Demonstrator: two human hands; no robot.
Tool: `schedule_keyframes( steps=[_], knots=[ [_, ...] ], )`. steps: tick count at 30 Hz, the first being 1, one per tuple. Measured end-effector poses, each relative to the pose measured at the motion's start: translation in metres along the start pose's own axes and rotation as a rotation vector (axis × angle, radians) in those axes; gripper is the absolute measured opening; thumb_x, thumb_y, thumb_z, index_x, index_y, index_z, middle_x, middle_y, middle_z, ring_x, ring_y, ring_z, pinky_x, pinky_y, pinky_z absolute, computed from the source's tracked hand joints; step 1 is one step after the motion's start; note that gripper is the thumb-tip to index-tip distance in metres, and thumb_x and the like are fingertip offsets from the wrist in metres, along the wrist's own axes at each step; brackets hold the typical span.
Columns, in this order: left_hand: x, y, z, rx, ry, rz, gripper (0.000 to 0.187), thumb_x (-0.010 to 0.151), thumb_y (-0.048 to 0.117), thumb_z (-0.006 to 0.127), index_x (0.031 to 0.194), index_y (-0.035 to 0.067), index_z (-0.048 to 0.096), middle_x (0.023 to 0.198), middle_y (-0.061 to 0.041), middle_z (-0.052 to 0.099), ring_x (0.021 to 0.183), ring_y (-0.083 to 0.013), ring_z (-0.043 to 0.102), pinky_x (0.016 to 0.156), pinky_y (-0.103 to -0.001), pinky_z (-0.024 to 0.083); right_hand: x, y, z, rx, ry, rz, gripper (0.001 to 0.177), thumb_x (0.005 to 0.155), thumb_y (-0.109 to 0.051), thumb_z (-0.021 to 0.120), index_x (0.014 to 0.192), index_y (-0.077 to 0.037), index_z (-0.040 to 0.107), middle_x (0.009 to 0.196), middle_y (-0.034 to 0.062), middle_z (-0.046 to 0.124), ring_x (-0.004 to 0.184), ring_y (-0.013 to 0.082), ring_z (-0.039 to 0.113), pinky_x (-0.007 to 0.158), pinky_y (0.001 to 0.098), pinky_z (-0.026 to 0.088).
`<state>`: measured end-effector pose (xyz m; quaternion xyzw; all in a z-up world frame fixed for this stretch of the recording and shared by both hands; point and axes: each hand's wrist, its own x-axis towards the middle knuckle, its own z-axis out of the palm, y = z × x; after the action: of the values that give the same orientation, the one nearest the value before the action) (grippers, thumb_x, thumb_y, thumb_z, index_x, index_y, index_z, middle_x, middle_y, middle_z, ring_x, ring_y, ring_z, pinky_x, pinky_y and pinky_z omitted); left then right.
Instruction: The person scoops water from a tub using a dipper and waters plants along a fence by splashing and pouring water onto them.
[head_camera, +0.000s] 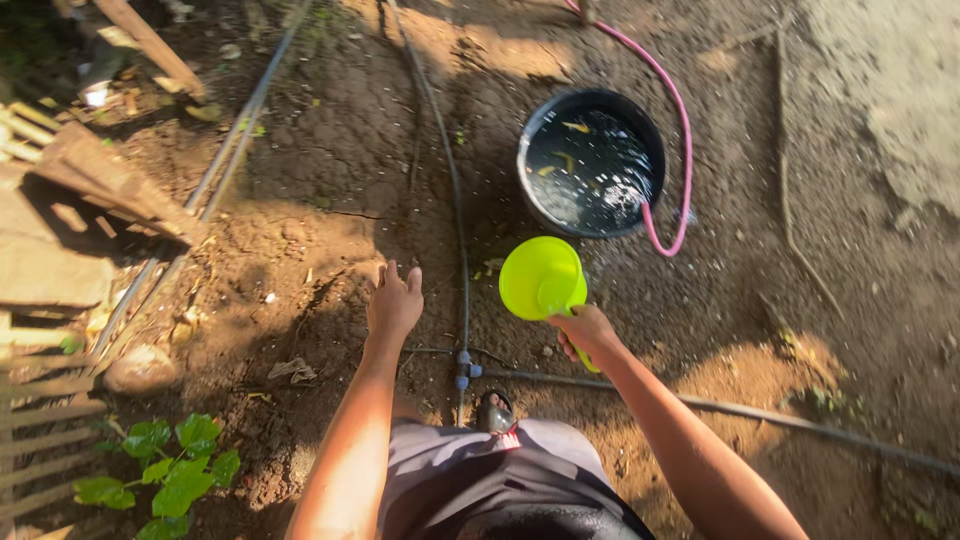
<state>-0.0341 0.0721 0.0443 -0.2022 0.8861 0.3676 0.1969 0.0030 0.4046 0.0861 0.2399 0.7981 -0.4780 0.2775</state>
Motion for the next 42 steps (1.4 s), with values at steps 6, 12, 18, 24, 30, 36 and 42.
schedule_keyframes(
  steps=[6, 12, 18, 24, 30, 36, 42],
  knots=[
    [0.026, 0.070, 0.044, 0.124, 0.059, 0.231, 0.068, 0.105, 0.053, 0.039, 0.158, 0.011, 0.033, 0.167, -0.011, 0.027, 0.155, -0.0386, 0.016, 0.125, -0.054, 0.029, 0.008, 0.011, -0.047, 0.236, 0.054, -0.031, 0.021, 0.094, -0.016, 0.068, 0.097, 0.005, 0.065, 0.064, 0.0085, 0.059, 0.046, 0.0192, 0.056, 0.041, 0.0372, 0.042],
    [0.072, 0.110, 0.083, 0.273, 0.074, 0.380, 0.061, 0.108, 0.046, 0.037, 0.156, 0.008, 0.040, 0.166, -0.011, 0.034, 0.156, -0.0376, 0.020, 0.129, -0.053, 0.021, 0.027, 0.005, -0.077, 0.305, 0.126, -0.055, 0.019, 0.091, -0.014, 0.070, 0.097, 0.003, 0.064, 0.066, 0.0062, 0.058, 0.049, 0.0175, 0.056, 0.042, 0.0366, 0.044],
    [0.118, 0.167, 0.106, 0.263, 0.097, 0.490, 0.063, 0.104, 0.045, 0.045, 0.153, 0.006, 0.042, 0.163, -0.014, 0.035, 0.154, -0.0367, 0.021, 0.125, -0.054, 0.024, 0.068, -0.010, -0.119, 0.346, 0.173, 0.033, 0.017, 0.089, -0.011, 0.072, 0.098, 0.001, 0.064, 0.067, 0.0049, 0.056, 0.050, 0.0167, 0.054, 0.043, 0.0367, 0.042],
    [0.186, 0.235, 0.124, 0.188, 0.109, 0.533, 0.064, 0.103, 0.042, 0.049, 0.152, 0.003, 0.042, 0.161, -0.017, 0.038, 0.154, -0.0387, 0.023, 0.123, -0.053, 0.029, 0.141, -0.042, -0.175, 0.361, 0.184, 0.027, 0.019, 0.088, -0.010, 0.073, 0.095, 0.003, 0.062, 0.065, 0.0062, 0.055, 0.047, 0.0178, 0.052, 0.042, 0.0377, 0.041],
    [0.248, 0.290, 0.139, 0.221, 0.105, 0.542, 0.066, 0.102, 0.043, 0.051, 0.151, -0.001, 0.043, 0.160, -0.020, 0.040, 0.152, -0.0414, 0.025, 0.123, -0.053, 0.029, 0.205, -0.091, -0.225, 0.320, 0.182, 0.066, 0.017, 0.088, -0.011, 0.072, 0.094, 0.001, 0.062, 0.064, 0.0051, 0.056, 0.046, 0.0176, 0.053, 0.040, 0.0366, 0.040],
    [0.273, 0.338, 0.131, 0.321, 0.022, 0.550, 0.067, 0.102, 0.043, 0.050, 0.151, -0.003, 0.042, 0.160, -0.023, 0.037, 0.152, -0.0420, 0.025, 0.122, -0.053, 0.031, 0.251, -0.125, -0.261, 0.280, 0.178, 0.071, 0.020, 0.088, -0.013, 0.073, 0.093, 0.003, 0.062, 0.064, 0.0057, 0.057, 0.045, 0.0177, 0.055, 0.039, 0.0361, 0.044],
    [0.303, 0.370, 0.150, 0.282, -0.034, 0.473, 0.062, 0.105, 0.040, 0.046, 0.150, -0.002, 0.042, 0.162, -0.021, 0.035, 0.154, -0.0404, 0.022, 0.123, -0.053, 0.029, 0.302, -0.126, -0.277, 0.257, 0.294, 0.127, 0.024, 0.089, -0.026, 0.061, 0.092, -0.004, 0.068, 0.065, 0.0087, 0.061, 0.044, 0.0207, 0.055, 0.040, 0.0370, 0.043]
  ],
)
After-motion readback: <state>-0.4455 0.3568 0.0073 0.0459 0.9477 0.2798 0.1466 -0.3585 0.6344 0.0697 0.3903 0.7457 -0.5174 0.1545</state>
